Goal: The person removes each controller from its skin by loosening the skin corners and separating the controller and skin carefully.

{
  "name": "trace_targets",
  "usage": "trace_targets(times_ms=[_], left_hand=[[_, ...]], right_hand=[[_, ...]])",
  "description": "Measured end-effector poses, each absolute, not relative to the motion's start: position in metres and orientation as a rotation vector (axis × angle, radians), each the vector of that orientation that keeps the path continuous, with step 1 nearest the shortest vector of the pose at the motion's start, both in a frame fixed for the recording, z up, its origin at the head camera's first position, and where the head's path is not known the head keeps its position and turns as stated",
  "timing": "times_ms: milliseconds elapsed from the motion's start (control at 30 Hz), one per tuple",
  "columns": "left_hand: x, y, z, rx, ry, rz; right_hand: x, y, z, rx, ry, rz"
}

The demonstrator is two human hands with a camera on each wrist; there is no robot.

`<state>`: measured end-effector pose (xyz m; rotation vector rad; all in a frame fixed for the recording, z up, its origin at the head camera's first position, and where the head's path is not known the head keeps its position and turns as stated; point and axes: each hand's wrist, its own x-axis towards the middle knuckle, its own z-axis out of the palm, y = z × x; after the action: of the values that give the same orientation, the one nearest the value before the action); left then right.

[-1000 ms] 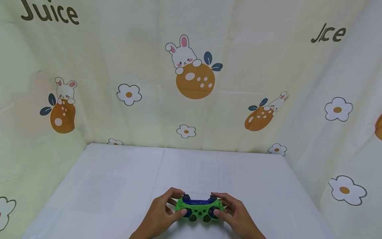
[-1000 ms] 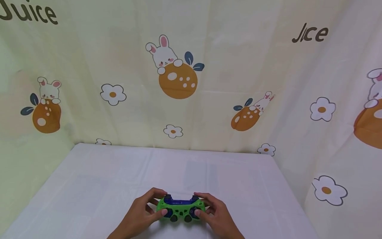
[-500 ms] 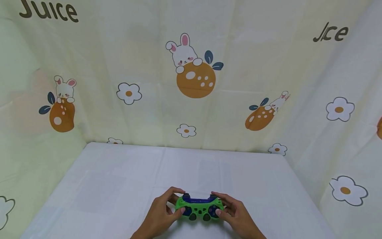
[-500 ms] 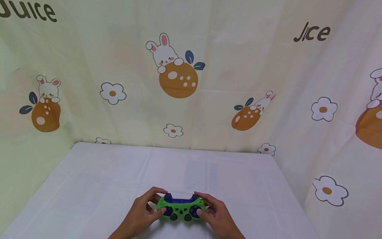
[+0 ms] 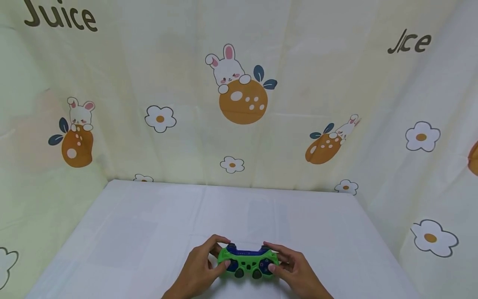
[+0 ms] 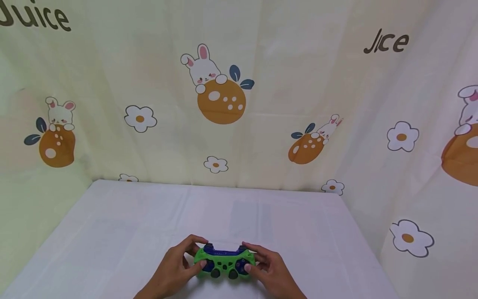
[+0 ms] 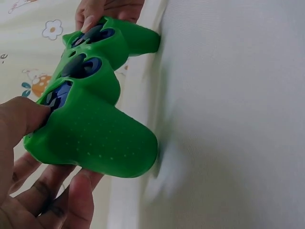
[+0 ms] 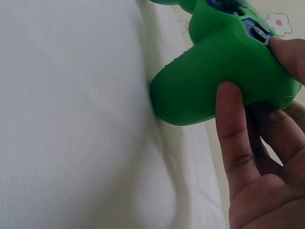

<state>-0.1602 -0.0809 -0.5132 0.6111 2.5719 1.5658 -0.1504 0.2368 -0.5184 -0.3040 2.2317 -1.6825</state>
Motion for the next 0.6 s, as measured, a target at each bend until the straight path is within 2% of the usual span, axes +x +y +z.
trace_targets(times_ms=[367, 600], left_hand=[[-0.167, -0.087, -0.523, 0.571, 2.472, 1.57], [-0.167, -0.087, -0.524, 0.562, 2.481, 1.545]], right_hand=[[-0.154, 0.226, -0.518, -0.123, 2.179, -1.675], [-0.155, 0.223, -0.519, -0.106, 2.246, -1.682]])
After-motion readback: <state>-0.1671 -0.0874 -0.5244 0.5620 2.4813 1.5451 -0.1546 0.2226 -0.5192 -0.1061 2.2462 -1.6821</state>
